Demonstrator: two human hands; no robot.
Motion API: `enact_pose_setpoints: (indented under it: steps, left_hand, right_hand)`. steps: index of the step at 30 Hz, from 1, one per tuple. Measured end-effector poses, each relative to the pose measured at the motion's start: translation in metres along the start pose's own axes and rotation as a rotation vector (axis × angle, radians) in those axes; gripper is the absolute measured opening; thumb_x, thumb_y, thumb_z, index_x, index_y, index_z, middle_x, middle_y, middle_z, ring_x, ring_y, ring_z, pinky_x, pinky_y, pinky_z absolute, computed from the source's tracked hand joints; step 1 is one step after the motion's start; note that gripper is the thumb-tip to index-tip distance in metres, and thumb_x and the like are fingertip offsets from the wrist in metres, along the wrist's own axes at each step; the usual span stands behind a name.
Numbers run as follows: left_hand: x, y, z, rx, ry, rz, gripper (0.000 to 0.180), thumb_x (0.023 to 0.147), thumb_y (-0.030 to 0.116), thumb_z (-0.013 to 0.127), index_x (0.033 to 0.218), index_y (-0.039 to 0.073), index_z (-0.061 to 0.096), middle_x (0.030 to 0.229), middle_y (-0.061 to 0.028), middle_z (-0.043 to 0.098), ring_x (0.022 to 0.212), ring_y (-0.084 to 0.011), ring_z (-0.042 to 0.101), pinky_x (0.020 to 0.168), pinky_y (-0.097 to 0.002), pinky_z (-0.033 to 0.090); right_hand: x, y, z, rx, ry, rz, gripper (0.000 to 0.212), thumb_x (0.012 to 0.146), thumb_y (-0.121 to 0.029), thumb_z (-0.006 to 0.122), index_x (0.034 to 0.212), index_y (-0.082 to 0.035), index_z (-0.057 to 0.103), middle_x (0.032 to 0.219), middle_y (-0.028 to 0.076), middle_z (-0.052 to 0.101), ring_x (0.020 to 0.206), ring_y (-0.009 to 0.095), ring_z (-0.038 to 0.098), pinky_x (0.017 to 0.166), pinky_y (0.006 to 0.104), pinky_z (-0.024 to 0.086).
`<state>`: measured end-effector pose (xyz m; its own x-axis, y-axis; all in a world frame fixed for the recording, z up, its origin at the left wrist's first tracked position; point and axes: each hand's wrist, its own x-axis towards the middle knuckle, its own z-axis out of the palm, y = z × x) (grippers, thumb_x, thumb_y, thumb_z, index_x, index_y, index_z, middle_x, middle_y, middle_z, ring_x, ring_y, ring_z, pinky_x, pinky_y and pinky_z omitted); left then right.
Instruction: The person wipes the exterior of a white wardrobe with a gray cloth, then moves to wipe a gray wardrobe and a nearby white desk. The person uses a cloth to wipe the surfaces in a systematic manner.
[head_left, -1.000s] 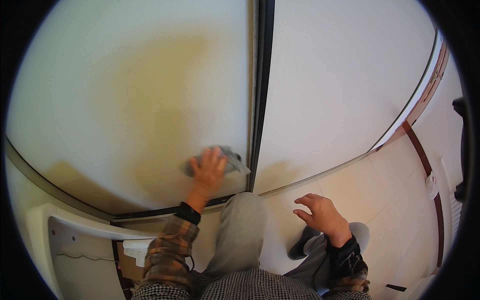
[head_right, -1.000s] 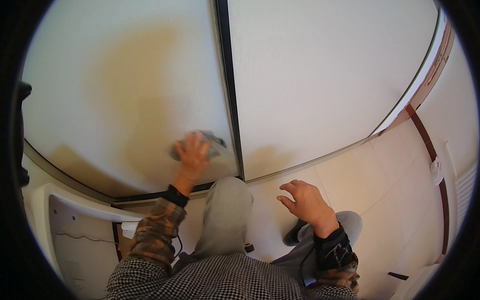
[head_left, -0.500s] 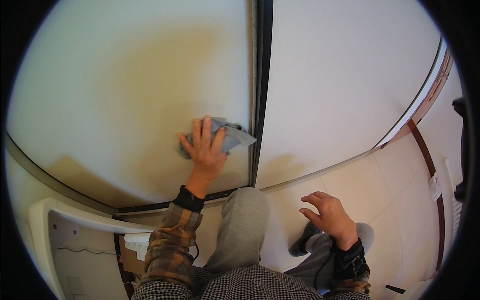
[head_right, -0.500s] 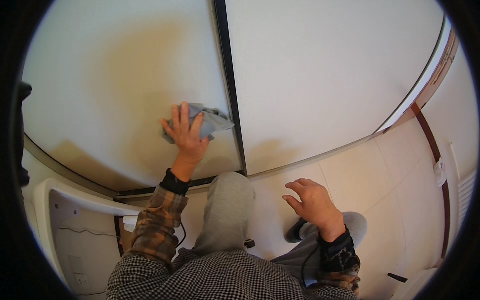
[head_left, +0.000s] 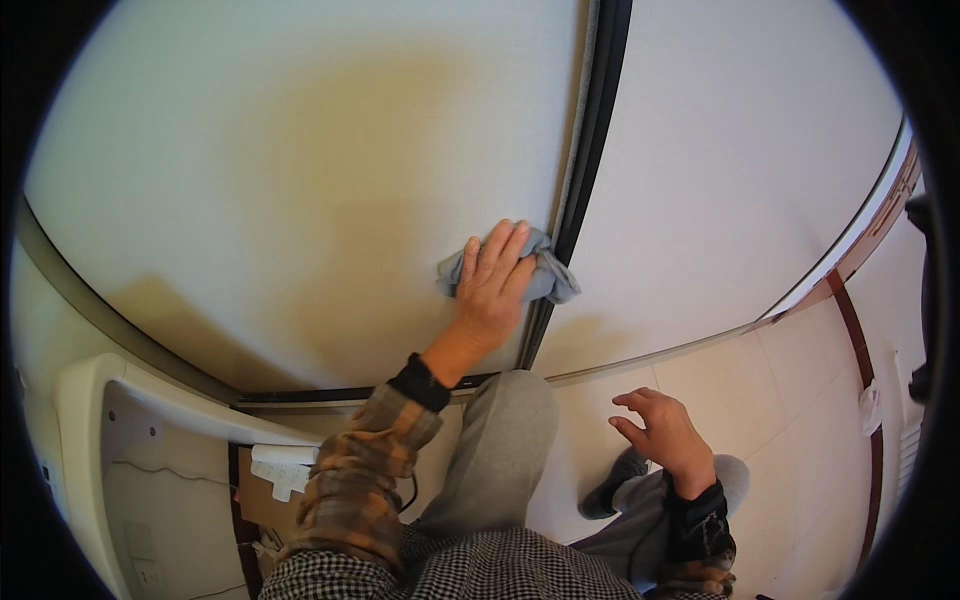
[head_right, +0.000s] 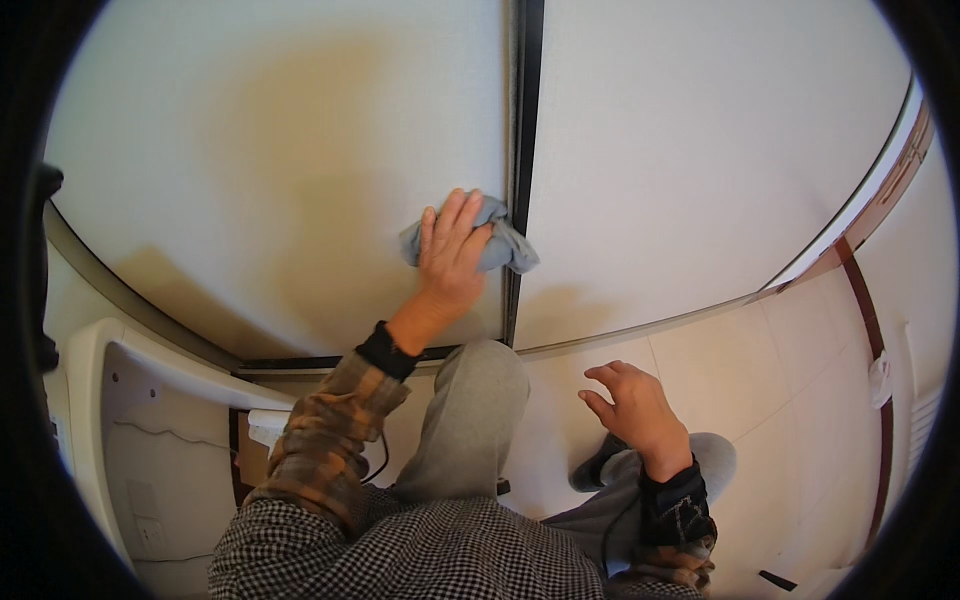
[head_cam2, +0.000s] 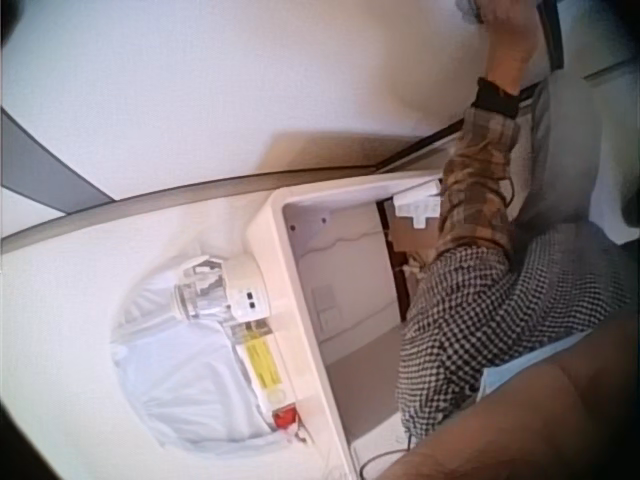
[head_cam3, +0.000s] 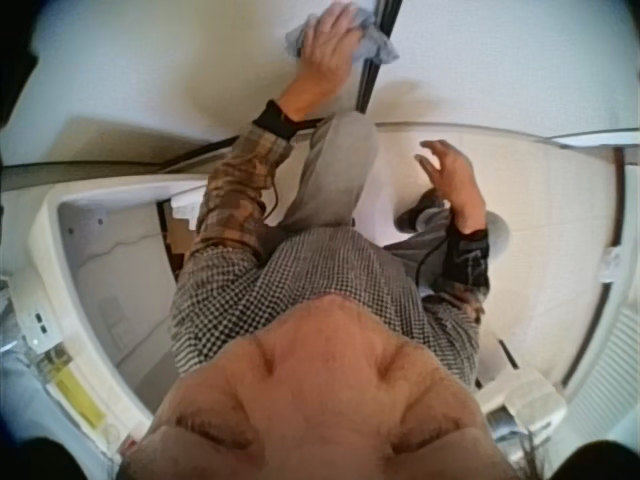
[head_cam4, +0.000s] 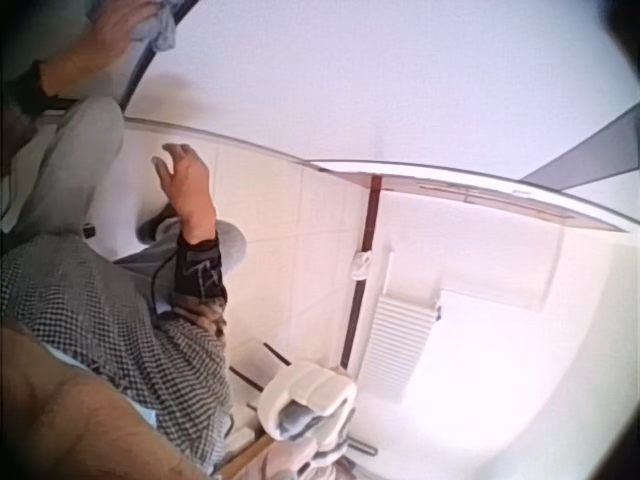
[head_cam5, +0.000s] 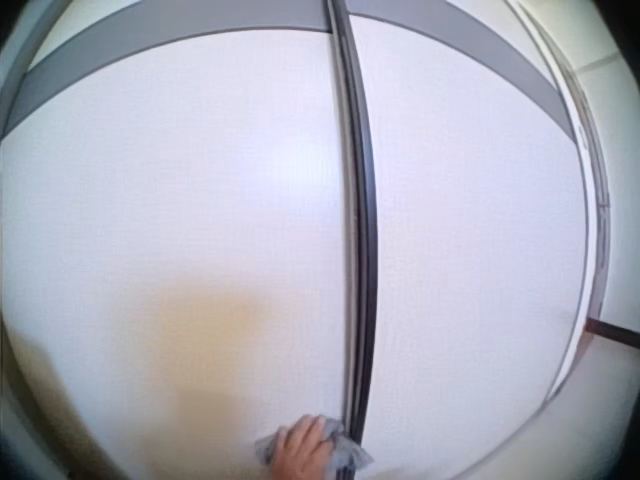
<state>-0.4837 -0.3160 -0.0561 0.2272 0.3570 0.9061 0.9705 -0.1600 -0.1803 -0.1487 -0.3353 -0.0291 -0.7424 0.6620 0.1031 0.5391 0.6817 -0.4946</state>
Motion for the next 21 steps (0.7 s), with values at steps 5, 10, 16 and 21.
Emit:
enact_pose_setpoints:
  steps: [5, 10, 16, 21]
  left_hand:
    - [-0.019, -0.073, -0.089, 0.199, 0.228, -0.227, 0.046, 0.09, 0.019, 0.059, 0.132, 0.002, 0.05, 0.154, -0.0318, 0.038, 0.148, -0.0487, 0.03, 0.116, -0.0658, 0.018]
    - [-0.04, -0.121, -0.09, 0.255, 0.459, -0.292, 0.063, 0.095, 0.037, 0.061, 0.145, 0.006, 0.038, 0.157, -0.0341, 0.032, 0.148, -0.0522, 0.027, 0.117, -0.0689, 0.009]
    - [-0.044, -0.101, -0.06, 0.223, 0.367, -0.317, 0.075, 0.095, 0.056, 0.06, 0.149, 0.013, 0.033, 0.158, -0.0365, 0.029, 0.149, -0.055, 0.022, 0.117, -0.0682, 0.003]
    - [-0.045, -0.092, -0.044, 0.17, 0.326, -0.201, 0.072, 0.093, 0.059, 0.061, 0.136, 0.003, 0.05, 0.157, -0.0325, 0.034, 0.151, -0.0501, 0.022, 0.118, -0.0667, 0.002]
  right_hand:
    - [0.0, -0.005, 0.002, 0.023, 0.019, -0.034, 0.028, 0.089, -0.022, 0.074, 0.108, -0.003, 0.071, 0.098, 0.016, 0.071, 0.089, 0.037, 0.067, 0.077, 0.0424, 0.055]
    - [-0.001, -0.008, 0.002, 0.007, 0.003, -0.021, 0.028, 0.089, -0.022, 0.075, 0.108, -0.003, 0.071, 0.098, 0.016, 0.071, 0.089, 0.037, 0.067, 0.078, 0.0424, 0.055]
    - [0.009, -0.003, 0.008, -0.003, -0.044, -0.017, 0.027, 0.089, -0.023, 0.074, 0.107, -0.003, 0.072, 0.099, 0.016, 0.071, 0.09, 0.037, 0.067, 0.078, 0.0425, 0.055]
    - [0.021, 0.001, 0.03, -0.003, -0.096, -0.002, 0.029, 0.088, -0.025, 0.074, 0.107, -0.003, 0.073, 0.1, 0.017, 0.071, 0.09, 0.038, 0.068, 0.08, 0.0427, 0.056]
